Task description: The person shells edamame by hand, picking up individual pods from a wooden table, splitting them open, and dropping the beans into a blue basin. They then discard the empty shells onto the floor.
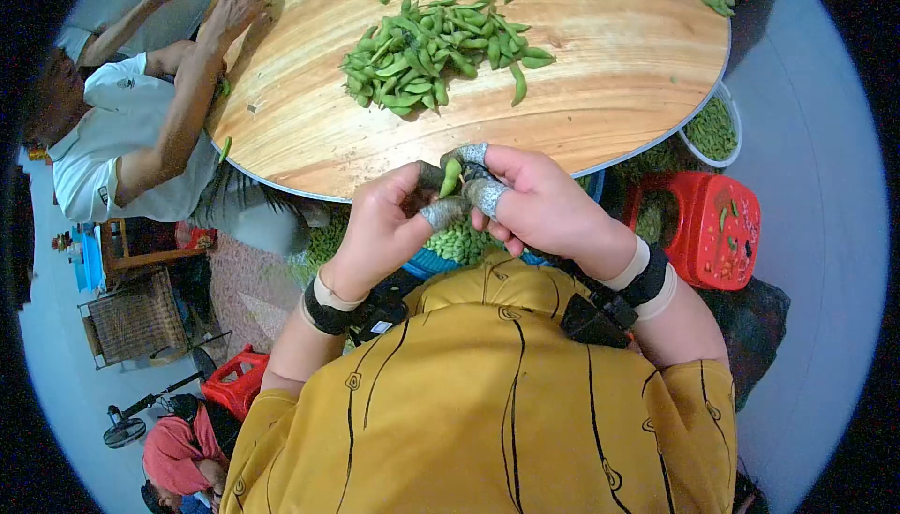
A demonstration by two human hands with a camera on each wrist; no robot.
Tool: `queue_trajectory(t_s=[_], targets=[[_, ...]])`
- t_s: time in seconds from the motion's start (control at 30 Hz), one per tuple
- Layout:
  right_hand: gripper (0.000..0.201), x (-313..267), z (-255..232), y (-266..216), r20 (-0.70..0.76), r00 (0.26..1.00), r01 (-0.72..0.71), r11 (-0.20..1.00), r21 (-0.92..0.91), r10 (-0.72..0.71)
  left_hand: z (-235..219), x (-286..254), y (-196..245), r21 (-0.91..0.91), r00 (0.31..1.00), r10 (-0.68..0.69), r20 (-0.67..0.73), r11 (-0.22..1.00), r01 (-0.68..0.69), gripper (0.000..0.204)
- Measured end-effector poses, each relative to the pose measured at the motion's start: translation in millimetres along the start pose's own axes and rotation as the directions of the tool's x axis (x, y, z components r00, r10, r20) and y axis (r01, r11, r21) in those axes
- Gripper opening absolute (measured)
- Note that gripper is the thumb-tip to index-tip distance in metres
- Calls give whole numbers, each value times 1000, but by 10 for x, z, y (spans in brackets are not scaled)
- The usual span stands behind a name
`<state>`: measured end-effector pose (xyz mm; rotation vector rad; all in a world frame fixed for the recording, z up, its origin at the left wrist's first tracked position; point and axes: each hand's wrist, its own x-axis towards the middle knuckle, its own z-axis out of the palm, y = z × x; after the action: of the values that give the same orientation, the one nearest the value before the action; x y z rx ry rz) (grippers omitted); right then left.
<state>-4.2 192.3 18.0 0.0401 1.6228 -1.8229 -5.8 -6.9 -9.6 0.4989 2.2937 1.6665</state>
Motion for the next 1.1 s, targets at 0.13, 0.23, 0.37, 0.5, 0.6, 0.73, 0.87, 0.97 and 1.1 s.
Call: queue_trajectory(t_s=[0.13, 0.23, 0.37, 0.5, 0.6, 0.73, 0.87, 0.97, 1.1], targets=[[30, -4, 25, -57, -24, 1000, -3, 1000, -27, 3, 8, 5, 76, 585, 952, 305, -31, 778, -230, 16], [30, -6, 42, -71, -40, 999, -2, 1000, 10, 3, 40, 19, 29, 483, 930, 355, -94, 833, -269, 12], [28, -30, 97, -67, -31, 999, -23, 980, 198, 30, 80, 1, 15, 482, 903, 410, -132, 822, -303, 17], [27, -22, 62, 13, -38, 999, 13, 996, 89, -10, 7, -35, 28, -258, 995, -97, -34, 962, 85, 13], [27, -30, -43, -60, 30, 999, -10, 998, -55, 12, -51, -53, 50, -448, 961, -241, 136, 850, 276, 16], [21, 105, -11, 84, -77, 784, 491, 692, -530, -616, -64, -80, 77, 7, 995, -27, 97, 1000, 26, 13], [18, 80, 21, -80, 71, 902, 357, 644, -677, -426, -134, -145, 83, 212, 963, 153, 224, 956, -201, 10], [18, 120, 51, -15, 184, 899, 394, 550, -736, -398, -164, -271, 24, 247, 937, 195, 291, 930, -271, 15], [18, 184, 131, 15, 228, 869, 469, 583, -663, -439, -217, -368, -11, -16, 981, -48, 187, 999, 52, 11]])
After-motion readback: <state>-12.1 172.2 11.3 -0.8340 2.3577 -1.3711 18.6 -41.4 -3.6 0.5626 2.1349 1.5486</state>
